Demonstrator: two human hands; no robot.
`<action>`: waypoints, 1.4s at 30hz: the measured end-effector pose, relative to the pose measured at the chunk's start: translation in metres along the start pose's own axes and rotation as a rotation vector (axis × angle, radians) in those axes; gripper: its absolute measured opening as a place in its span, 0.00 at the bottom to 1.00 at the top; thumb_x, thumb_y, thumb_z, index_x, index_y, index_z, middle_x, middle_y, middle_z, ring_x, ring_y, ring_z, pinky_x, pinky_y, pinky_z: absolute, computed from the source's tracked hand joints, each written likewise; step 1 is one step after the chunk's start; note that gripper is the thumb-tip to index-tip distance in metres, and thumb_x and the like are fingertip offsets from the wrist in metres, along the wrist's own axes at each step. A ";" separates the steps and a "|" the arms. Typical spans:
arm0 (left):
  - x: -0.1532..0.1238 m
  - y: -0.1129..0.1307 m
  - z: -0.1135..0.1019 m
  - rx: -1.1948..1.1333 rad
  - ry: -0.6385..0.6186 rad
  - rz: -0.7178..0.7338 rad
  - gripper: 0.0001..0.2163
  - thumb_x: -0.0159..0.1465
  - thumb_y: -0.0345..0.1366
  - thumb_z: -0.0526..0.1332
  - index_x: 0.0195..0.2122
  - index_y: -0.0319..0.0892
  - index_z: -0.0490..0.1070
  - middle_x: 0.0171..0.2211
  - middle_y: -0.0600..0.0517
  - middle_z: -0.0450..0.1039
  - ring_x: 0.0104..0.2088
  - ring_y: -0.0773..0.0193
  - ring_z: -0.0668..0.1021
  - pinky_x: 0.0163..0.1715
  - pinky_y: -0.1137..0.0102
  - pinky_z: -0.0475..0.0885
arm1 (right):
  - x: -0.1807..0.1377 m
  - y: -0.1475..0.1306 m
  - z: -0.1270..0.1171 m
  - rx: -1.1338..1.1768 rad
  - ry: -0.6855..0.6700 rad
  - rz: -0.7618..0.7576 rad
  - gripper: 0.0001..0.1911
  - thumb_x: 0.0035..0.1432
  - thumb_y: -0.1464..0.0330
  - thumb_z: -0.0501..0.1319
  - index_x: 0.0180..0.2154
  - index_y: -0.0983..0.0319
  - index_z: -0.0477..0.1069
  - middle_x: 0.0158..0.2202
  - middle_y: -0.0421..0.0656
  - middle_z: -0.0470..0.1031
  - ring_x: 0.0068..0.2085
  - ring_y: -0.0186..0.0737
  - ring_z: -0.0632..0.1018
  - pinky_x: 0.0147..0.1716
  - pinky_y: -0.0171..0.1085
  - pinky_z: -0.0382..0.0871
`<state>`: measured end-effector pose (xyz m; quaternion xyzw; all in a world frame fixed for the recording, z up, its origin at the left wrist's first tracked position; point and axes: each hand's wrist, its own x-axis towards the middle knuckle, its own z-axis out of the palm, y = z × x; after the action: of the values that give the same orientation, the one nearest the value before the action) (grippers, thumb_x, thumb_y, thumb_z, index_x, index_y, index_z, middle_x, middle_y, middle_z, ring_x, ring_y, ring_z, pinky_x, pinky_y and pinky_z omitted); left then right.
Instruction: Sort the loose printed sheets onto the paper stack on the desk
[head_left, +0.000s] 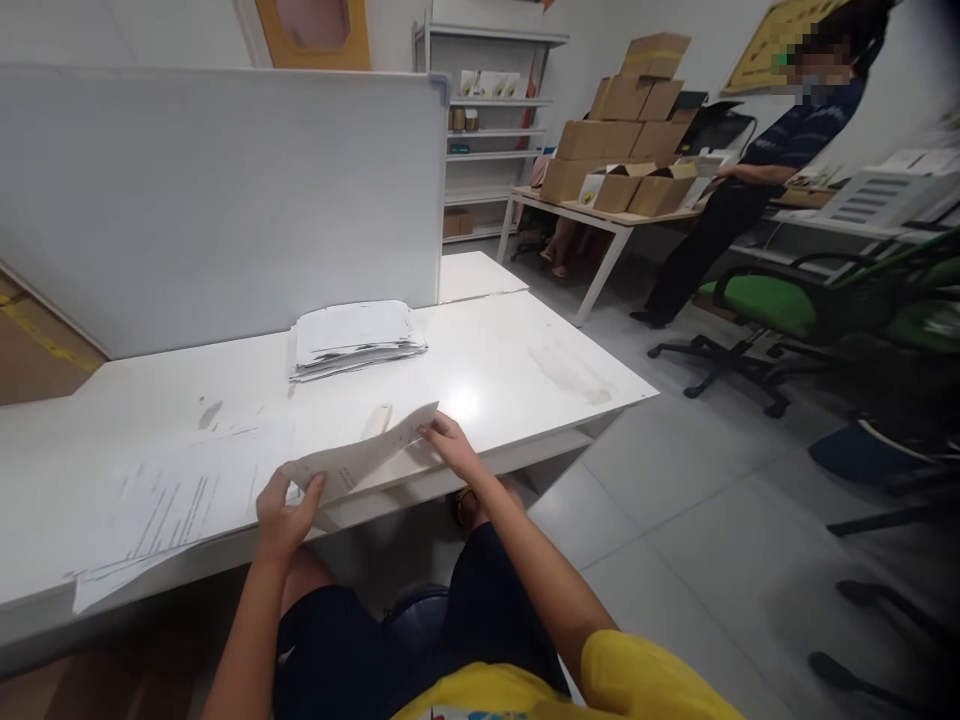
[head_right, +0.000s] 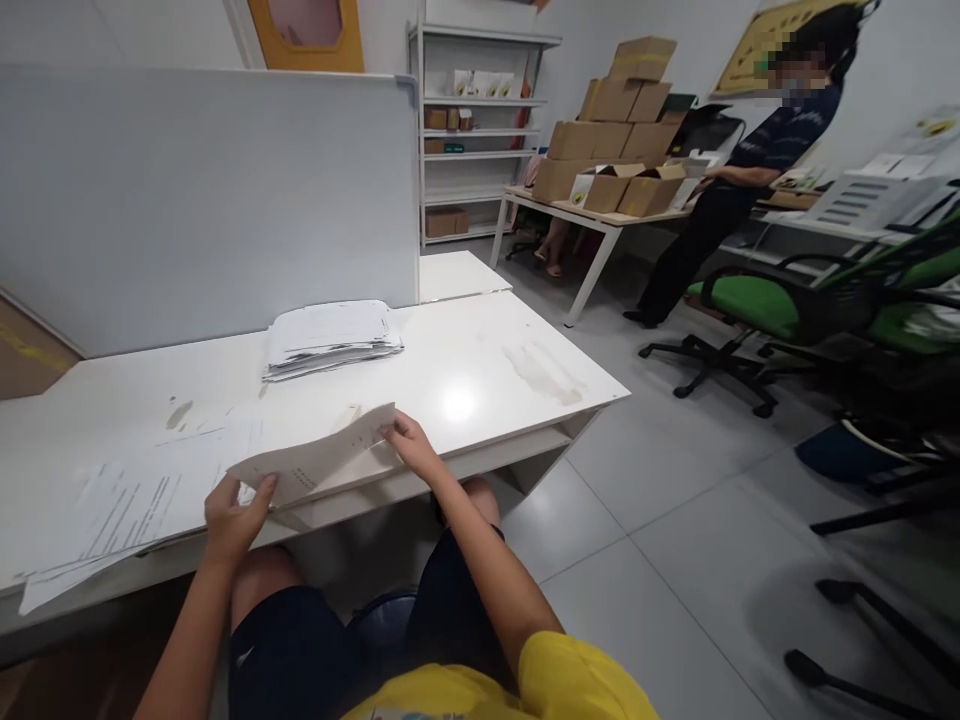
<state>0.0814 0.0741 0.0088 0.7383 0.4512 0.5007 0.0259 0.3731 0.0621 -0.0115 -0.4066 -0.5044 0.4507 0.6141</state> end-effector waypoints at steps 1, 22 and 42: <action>0.000 0.001 -0.002 -0.016 -0.012 0.024 0.09 0.63 0.43 0.62 0.36 0.43 0.74 0.32 0.50 0.79 0.35 0.58 0.81 0.39 0.65 0.77 | 0.000 0.001 0.000 -0.003 0.004 -0.004 0.15 0.54 0.57 0.63 0.40 0.57 0.75 0.40 0.43 0.78 0.47 0.47 0.77 0.50 0.45 0.69; -0.066 0.071 -0.034 0.194 -0.300 -0.525 0.16 0.65 0.41 0.58 0.52 0.46 0.75 0.23 0.55 0.75 0.24 0.61 0.77 0.28 0.70 0.69 | -0.106 -0.008 -0.035 -0.272 0.064 0.556 0.18 0.47 0.59 0.64 0.40 0.59 0.77 0.26 0.41 0.76 0.29 0.44 0.75 0.31 0.42 0.71; 0.005 0.089 0.029 0.013 -0.527 -0.183 0.18 0.69 0.31 0.48 0.56 0.40 0.70 0.56 0.44 0.73 0.55 0.56 0.75 0.57 0.60 0.70 | -0.135 -0.025 -0.050 -0.034 0.457 0.526 0.21 0.42 0.63 0.67 0.41 0.62 0.78 0.33 0.45 0.82 0.36 0.49 0.81 0.38 0.46 0.75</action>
<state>0.1611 0.0367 0.0416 0.7995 0.4968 0.2841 0.1826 0.4149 -0.0765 -0.0299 -0.6233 -0.2392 0.4823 0.5672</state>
